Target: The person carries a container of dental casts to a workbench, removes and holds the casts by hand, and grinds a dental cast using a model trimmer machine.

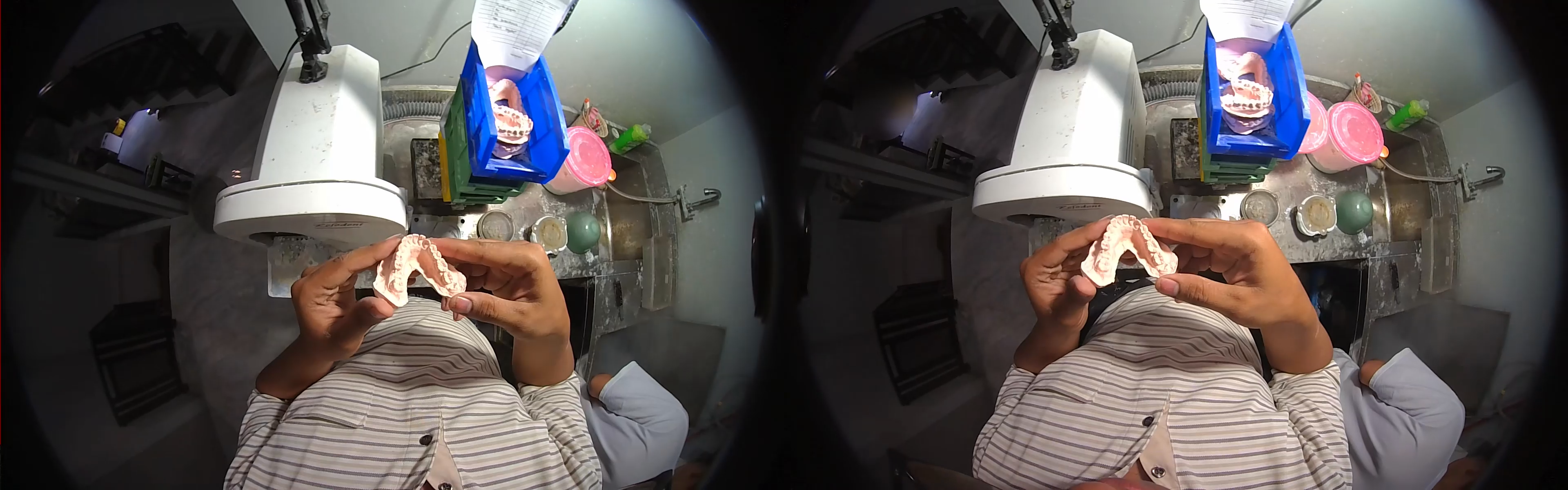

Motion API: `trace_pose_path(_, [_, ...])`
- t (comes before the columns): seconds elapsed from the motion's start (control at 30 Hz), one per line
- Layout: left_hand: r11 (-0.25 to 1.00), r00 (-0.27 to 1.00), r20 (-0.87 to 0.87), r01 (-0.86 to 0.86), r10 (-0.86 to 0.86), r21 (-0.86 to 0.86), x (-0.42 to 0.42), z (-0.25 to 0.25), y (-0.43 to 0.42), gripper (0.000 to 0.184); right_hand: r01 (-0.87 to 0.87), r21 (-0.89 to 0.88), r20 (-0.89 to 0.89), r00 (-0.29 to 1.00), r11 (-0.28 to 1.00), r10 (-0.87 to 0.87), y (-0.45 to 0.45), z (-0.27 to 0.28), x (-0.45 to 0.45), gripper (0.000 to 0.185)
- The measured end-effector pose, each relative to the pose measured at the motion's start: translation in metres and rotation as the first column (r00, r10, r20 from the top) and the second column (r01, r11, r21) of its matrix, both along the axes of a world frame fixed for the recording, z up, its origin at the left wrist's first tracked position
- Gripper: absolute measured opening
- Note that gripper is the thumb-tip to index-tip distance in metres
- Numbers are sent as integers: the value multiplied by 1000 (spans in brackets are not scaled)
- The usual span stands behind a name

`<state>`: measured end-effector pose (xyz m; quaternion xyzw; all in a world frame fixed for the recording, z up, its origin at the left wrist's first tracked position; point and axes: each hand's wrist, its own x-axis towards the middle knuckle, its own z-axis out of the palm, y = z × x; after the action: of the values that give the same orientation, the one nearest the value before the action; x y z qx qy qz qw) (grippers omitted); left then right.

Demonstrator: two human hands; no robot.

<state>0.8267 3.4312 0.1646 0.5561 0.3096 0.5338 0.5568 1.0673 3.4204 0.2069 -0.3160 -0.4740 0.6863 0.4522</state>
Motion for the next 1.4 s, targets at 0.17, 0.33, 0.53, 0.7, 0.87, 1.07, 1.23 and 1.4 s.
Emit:
trace_pose_path(0.17, [1000, 999, -38, 17, -17, -1, 5, 1, 2, 69, 26, -26, -41, 999, 999, -27, -6, -2, 6, 52])
trace_pose_path(0.33, [998, 997, -35, 66, -67, -11, 9, 2, 8, 69, 88, -41, -52, 995, 995, -90, -13, -6, 6, 51])
trace_pose_path(0.53, [994, 993, -58, 105, -107, -29, 7, 2, 11, 70, 128, -65, -68, 989, 990, -132, -18, -9, 3, 52])
trace_pose_path(0.7, [993, 991, -75, 113, -114, -18, 2, 2, 14, 69, 121, -73, -60, 990, 990, -125, -15, -11, 0, 53])
trace_pose_path(0.87, [994, 994, -15, 105, -106, -38, -1, 2, 19, 68, 104, -63, -54, 993, 993, -107, -6, -8, -4, 53])
trace_pose_path(1.07, [985, 983, 126, 147, -135, -94, -7, 2, 28, 71, 90, 91, 96, 990, 992, -99, 12, 4, 7, 53])
trace_pose_path(1.23, [998, 993, 115, 27, -21, -50, -13, 2, 41, 79, 105, 694, 565, 534, 713, -629, 42, 37, 43, 46])
trace_pose_path(1.4, [1000, 994, 109, -14, 14, 2, -20, 5, 57, 79, -47, 856, 518, 60, 516, -853, 88, 54, 71, 35])
